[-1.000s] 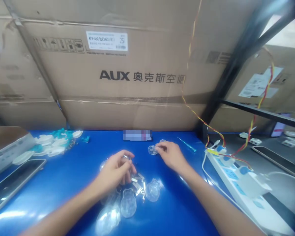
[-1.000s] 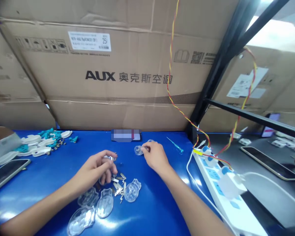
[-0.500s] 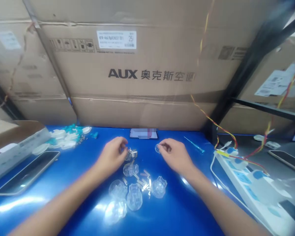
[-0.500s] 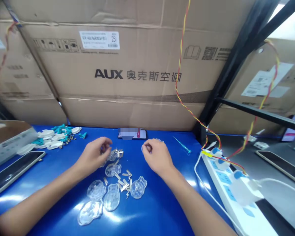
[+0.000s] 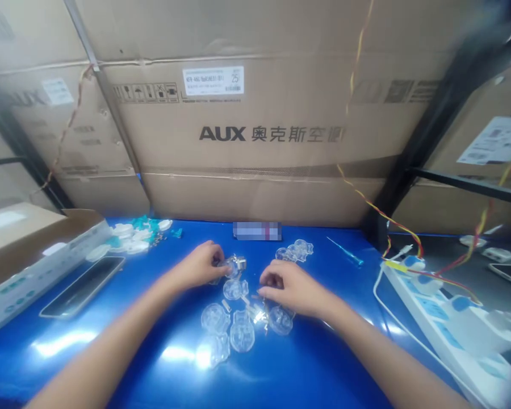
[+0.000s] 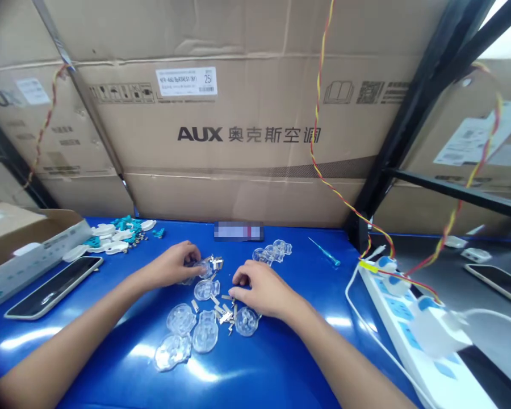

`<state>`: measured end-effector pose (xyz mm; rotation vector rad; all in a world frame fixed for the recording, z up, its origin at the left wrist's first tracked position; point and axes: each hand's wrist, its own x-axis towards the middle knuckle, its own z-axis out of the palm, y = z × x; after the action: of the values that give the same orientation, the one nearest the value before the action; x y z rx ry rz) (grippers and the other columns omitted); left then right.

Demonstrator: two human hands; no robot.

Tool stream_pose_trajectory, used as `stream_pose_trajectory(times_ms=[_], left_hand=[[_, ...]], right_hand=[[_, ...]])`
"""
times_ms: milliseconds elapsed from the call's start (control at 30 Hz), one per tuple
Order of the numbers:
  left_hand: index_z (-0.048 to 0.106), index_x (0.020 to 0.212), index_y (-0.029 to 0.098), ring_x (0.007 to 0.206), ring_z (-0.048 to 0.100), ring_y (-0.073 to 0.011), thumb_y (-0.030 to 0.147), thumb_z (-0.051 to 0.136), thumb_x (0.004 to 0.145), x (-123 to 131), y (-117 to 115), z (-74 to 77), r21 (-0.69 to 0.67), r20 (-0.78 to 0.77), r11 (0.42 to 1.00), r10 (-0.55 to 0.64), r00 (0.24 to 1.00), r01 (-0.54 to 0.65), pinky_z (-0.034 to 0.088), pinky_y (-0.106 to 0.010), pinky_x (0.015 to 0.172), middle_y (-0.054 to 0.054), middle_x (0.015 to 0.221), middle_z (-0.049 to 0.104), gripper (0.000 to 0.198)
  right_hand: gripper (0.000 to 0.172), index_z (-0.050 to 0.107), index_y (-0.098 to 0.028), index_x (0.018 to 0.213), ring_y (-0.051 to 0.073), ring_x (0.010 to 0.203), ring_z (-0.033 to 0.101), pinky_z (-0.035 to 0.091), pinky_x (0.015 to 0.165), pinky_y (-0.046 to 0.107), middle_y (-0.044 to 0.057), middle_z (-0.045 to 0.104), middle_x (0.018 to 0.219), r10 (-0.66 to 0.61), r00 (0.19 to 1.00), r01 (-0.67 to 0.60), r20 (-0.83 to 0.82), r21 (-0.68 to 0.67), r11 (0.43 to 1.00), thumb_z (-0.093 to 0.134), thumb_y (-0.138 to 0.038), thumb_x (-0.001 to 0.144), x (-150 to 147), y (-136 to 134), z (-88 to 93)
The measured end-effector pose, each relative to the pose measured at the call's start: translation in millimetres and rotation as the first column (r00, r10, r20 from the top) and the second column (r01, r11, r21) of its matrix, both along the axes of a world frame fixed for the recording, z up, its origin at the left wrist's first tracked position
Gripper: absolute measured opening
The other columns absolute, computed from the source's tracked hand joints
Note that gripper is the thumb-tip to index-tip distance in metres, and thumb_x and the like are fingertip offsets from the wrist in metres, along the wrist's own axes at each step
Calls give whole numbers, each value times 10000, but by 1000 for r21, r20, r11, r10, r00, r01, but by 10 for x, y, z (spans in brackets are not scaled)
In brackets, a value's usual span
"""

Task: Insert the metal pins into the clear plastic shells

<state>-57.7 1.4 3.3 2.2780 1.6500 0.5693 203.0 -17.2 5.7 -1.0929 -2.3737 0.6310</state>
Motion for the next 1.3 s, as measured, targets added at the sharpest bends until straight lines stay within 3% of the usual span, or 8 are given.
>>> stream_pose_trajectory(times_ms=[233, 400, 700, 833, 1100, 1300], left_hand=[[604, 791, 168, 676, 542, -174, 447, 650, 695, -11, 1, -4, -52, 28, 998, 40, 999, -38, 381, -258, 588, -35, 763, 613, 299], [617, 907, 156, 668, 563, -171, 420, 665, 677, -9, 10, -21, -87, 128, 996, 40, 991, -29, 391, -249, 568, -30, 762, 626, 354], [597, 831, 171, 664, 562, -173, 409, 674, 650, -26, 30, -12, -139, 91, 990, 40, 995, -27, 406, -261, 573, -29, 752, 633, 309], [554, 848, 180, 669, 565, -167, 380, 687, 639, -64, 62, -32, -110, 165, 993, 68, 984, -50, 414, -256, 571, -16, 761, 629, 318], [507, 932, 189, 644, 586, -155, 302, 651, 682, -85, 116, -77, -55, 312, 998, 38, 949, -22, 426, -252, 574, 12, 722, 631, 310], [502, 1025, 192, 675, 613, -157, 303, 653, 700, -52, 120, -56, -13, 381, 1000, 16, 925, -12, 457, -263, 608, 10, 777, 652, 375]], right_hand=[[62, 669, -184, 738, 146, 683, 548, 406, 602, 250, 22, 616, 756, 22, 998, -20, 60, -38, 999, 616, -176, 770, -39, -85, 28], [120, 646, -184, 735, 149, 681, 550, 404, 599, 252, 28, 616, 762, 15, 996, -14, 86, -11, 1000, 556, -141, 801, -33, -96, 1], [140, 652, -181, 832, 154, 749, 563, 423, 668, 262, 39, 630, 848, 66, 994, -60, 89, -68, 996, 517, -140, 829, 15, -42, 49], [120, 659, -179, 882, 137, 669, 560, 422, 600, 247, 27, 631, 806, 87, 995, -79, 48, -148, 986, 563, -195, 811, 49, 15, 40], [221, 648, -176, 778, 141, 652, 530, 368, 544, 235, 17, 616, 755, 47, 983, -36, 179, -65, 997, 752, -336, 667, 92, 31, 82], [58, 618, -167, 700, 123, 575, 530, 346, 512, 225, 4, 617, 650, 60, 976, -37, 208, -111, 993, 638, -199, 744, 110, 37, 134]])
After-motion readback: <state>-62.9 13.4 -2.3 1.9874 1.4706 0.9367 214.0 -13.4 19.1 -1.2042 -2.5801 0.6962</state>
